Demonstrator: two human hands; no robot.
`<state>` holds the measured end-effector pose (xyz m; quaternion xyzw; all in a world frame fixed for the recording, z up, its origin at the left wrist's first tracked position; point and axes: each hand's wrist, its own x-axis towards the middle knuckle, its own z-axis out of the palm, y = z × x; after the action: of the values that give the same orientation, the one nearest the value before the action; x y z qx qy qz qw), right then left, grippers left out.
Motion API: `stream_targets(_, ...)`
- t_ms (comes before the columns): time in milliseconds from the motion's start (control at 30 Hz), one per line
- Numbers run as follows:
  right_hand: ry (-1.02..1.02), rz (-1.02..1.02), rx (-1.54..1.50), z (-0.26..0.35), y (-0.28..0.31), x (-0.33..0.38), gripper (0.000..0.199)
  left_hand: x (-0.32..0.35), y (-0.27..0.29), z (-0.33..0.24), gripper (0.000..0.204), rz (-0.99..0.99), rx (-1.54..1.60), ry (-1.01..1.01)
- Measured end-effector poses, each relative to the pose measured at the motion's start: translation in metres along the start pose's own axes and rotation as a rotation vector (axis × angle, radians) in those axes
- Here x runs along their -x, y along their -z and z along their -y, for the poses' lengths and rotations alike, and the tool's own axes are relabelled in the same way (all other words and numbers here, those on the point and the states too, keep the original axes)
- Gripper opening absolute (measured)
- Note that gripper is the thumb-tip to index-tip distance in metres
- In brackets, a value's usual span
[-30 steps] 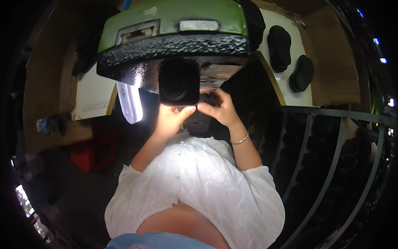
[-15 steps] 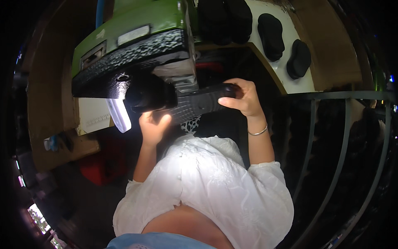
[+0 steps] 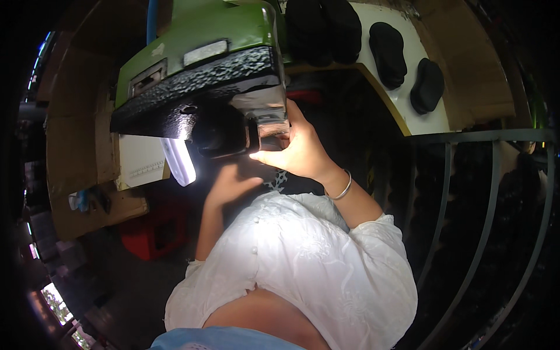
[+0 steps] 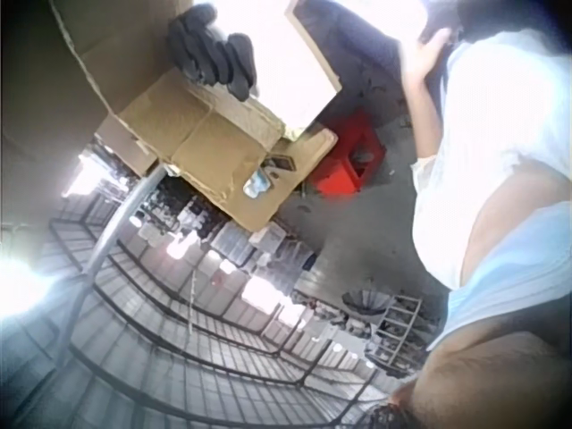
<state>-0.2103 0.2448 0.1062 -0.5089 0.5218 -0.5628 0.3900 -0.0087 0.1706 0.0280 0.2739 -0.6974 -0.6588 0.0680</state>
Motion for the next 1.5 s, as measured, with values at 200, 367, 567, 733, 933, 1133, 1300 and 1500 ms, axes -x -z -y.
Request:
stream_targets(200,-0.131,0.044,0.303,0.026,0.016,0.003,0.071,-0.029,-0.069,-0.008,0.034,0.187,-0.243,-0.181)
stream_targets(367,0.139,-0.709,0.437,0.023,0.09,0.005,0.032,-0.031,-0.043,0.006,0.021,-0.042,-0.36,-0.139)
stream_targets(567,0.357,-1.106,0.71,0.001,0.202,-0.009,0.023,-0.033,0.059,0.034,0.016,-0.565,-0.377,-0.211)
stream_targets(733,0.085,-0.668,0.976,-0.029,0.224,0.001,0.031,-0.053,0.16,0.002,0.033,-0.959,-1.018,-0.336)
stream_targets(933,0.03,-0.561,1.073,-0.068,0.239,0.015,0.039,-0.068,0.288,0.028,0.079,-1.234,-1.185,0.207)
stream_targets(1133,0.178,-0.617,1.048,-0.045,0.193,0.023,0.04,-0.058,0.286,0.001,0.077,-1.066,-1.205,0.443)
stream_targets(1300,0.128,-0.626,0.891,-0.043,0.152,0.025,0.037,-0.03,0.236,0.008,0.067,-1.079,-1.233,0.292)
stream_targets(1500,0.012,-0.307,1.261,-0.08,0.141,0.041,0.03,0.009,0.178,0.025,0.05,-1.125,-1.293,0.126)
